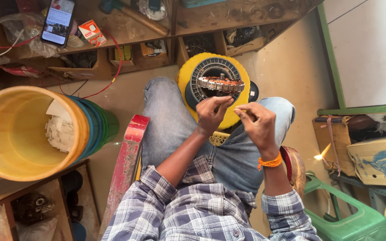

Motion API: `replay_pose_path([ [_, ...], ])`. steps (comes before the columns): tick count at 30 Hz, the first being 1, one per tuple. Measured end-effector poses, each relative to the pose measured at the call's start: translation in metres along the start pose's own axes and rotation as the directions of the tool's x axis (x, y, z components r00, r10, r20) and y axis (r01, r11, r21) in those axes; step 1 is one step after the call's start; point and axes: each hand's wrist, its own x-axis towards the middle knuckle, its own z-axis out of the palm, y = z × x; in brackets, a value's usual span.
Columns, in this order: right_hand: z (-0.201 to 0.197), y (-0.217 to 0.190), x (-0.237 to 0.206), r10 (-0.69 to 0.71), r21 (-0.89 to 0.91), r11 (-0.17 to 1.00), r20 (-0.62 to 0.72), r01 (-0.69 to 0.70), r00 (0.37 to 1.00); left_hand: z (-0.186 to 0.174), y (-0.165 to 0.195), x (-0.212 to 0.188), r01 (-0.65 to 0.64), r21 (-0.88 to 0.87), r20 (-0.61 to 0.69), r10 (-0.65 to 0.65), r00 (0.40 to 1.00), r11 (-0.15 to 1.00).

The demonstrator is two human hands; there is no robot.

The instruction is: The person sits on a chair with a motor armature resting on their lap and works on it by hand, fitting small components into the commutator slots one at a time and pressing each into place. They rotate the armature between insertions to reach new positions around it.

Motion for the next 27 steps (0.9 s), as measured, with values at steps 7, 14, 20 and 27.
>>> replay_pose_path([
  [7,-0.001,-0.02,0.039,-0.126,-0.069,0.989,0.041,0.129,0.991,0.003,0.002,-0.012,0.343,-0.188,-0.027,-0.354,0.935,0.92],
  [14,0.014,-0.018,0.074,-0.185,-0.079,0.978,0.118,0.195,0.976,0.004,-0.001,-0.01,0.468,-0.364,-0.049,-0.518,0.854,0.805],
  [20,0.012,0.006,0.102,-0.074,-0.059,0.995,0.176,0.086,0.982,0.009,0.002,-0.009,0.515,-0.376,-0.061,-0.575,0.816,0.77],
  [27,-0.013,0.014,0.07,0.134,0.039,0.989,0.152,-0.142,0.979,0.009,0.003,-0.007,0.527,-0.381,-0.044,-0.584,0.811,0.76],
])
